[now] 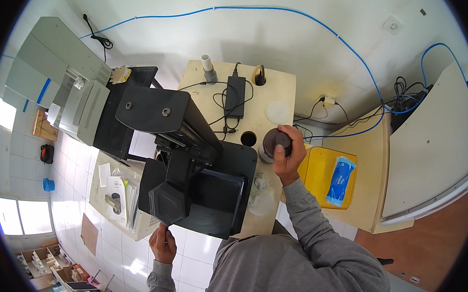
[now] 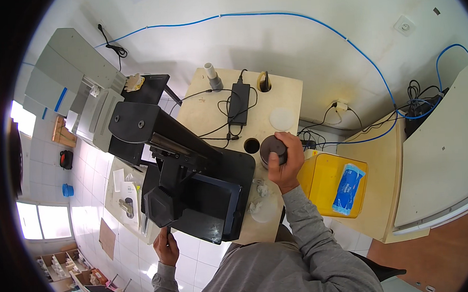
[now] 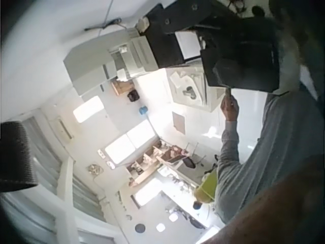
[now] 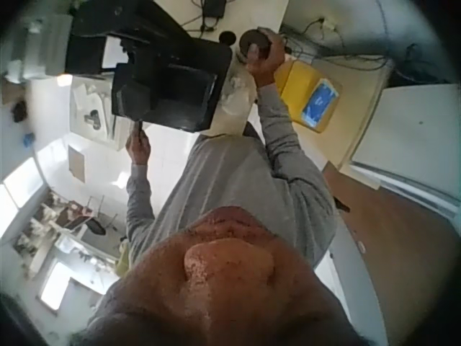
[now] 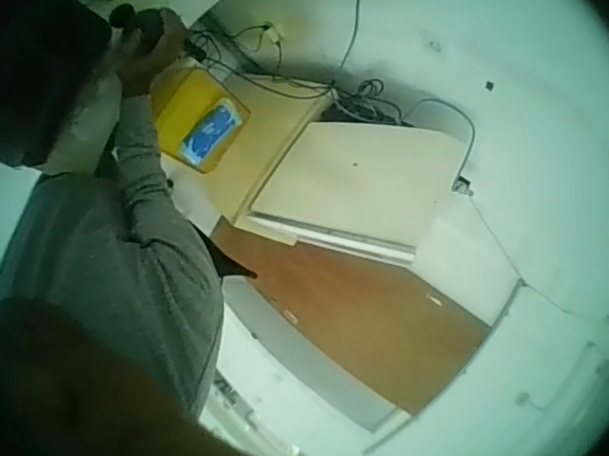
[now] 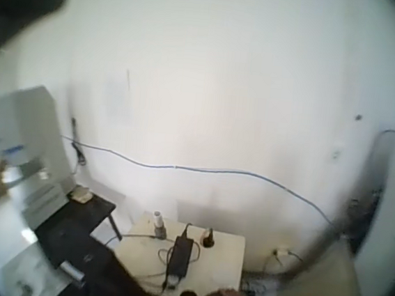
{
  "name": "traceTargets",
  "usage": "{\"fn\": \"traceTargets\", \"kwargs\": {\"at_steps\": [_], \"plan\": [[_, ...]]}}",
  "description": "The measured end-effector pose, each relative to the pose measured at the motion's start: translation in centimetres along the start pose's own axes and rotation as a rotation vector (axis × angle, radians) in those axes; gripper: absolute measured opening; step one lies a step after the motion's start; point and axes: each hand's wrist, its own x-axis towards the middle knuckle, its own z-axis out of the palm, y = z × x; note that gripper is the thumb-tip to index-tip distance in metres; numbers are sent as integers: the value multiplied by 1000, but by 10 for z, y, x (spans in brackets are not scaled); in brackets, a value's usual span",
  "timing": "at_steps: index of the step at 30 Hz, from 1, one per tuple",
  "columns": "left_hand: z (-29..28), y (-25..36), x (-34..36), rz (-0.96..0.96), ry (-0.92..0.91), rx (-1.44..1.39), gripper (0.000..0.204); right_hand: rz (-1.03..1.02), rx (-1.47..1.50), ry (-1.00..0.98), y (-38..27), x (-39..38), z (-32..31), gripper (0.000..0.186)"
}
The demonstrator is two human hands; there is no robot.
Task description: Navigating the 3D printer's interface to start a print and cleaning tools in a dental lab setting.
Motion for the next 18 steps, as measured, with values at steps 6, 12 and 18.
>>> {"fn": "traceTargets", "kwargs": {"at_steps": [6,12,18], "plan": [[0,1,1,-11,-15,3,41,127,280,312,-16,5,21,45],[0,2,1,-24,-24,5,40,31,89,172,-5,8,9,38],[-1,3,-1,-54,-39,11,34,88,40,140,-9,4,7,37]]}}
